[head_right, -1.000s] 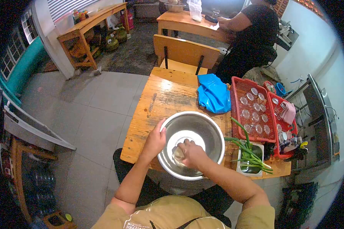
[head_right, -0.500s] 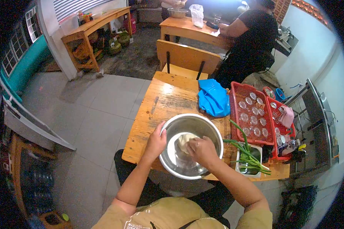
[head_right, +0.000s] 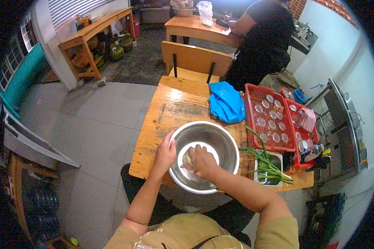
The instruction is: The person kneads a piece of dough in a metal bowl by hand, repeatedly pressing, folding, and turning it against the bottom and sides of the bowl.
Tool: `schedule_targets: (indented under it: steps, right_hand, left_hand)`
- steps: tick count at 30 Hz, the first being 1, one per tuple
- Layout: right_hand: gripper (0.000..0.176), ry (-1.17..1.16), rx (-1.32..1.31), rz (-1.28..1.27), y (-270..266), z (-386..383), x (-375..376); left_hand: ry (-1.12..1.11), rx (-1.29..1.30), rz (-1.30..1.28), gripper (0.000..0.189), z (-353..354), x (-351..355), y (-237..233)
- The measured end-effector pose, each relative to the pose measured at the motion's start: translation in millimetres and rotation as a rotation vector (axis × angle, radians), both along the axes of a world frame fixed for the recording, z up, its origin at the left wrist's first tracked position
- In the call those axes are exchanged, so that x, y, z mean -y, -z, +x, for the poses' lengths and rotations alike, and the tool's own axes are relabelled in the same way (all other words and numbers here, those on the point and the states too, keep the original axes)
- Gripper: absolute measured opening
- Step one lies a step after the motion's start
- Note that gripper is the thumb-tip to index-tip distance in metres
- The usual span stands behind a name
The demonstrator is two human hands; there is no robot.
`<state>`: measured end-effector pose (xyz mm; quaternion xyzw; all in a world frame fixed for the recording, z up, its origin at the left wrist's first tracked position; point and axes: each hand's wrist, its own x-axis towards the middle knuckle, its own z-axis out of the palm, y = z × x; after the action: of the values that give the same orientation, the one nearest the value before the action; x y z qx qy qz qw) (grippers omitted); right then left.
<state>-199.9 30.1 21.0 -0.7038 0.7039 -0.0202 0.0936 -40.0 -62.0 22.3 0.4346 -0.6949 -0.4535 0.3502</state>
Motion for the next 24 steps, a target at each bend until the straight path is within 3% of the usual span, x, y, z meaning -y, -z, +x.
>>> schedule_targets:
  steps: [5,7,9,10,11,12,14,15,17,19,20,22,23,24]
  right_hand:
    - [0.049,-0.016,-0.001,-0.124,10,-10,19]
    - [0.049,0.136,0.142,-0.088,-3,-15,20]
    - [0.056,0.252,0.218,-0.089,-6,-19,18]
    - [0.060,0.312,0.265,-0.124,-3,-25,13]
    - [0.065,0.359,0.351,-0.103,-3,-29,9]
    - [0.076,0.349,0.455,-0.181,14,-40,6]
    - [0.092,0.429,0.653,-0.039,-14,-38,-3]
    - [0.089,0.407,0.701,-0.058,-31,-34,-14]
    - [0.078,0.183,0.559,-0.203,-10,-35,-28]
    - [0.068,0.122,0.372,0.032,-27,-32,-31]
    - [0.068,0.109,0.383,0.028,-42,-32,-28]
    - [0.053,-0.006,-0.036,0.057,-67,-25,-19]
    - [0.053,-0.036,-0.017,0.062,-59,-30,-11]
    - [0.049,0.017,0.199,0.019,-41,-35,-2]
  left_hand:
    - [-0.016,-0.009,-0.026,0.043,0,1,4]
    - [-0.016,-0.014,-0.020,0.042,0,-1,5]
    - [0.002,-0.004,0.076,0.041,1,0,-2]
    - [-0.004,-0.064,-0.015,0.040,-2,8,28]
    - [-0.006,0.000,0.010,0.041,-2,7,19]
    - [0.047,-0.146,0.000,0.042,-3,18,57]
    - [0.047,-0.091,0.024,0.041,-3,10,36]
    - [0.029,-0.081,0.056,0.041,-3,7,28]
    - [-0.006,0.043,-0.114,0.042,-4,10,26]
    - [-0.012,0.077,-0.088,0.042,-7,6,21]
    - [0.000,0.070,-0.086,0.041,-10,9,23]
    - [0.005,0.064,-0.042,0.041,-7,4,8]
    - [-0.002,0.047,-0.051,0.041,-7,4,9]
    - [-0.001,0.047,-0.079,0.040,-6,6,14]
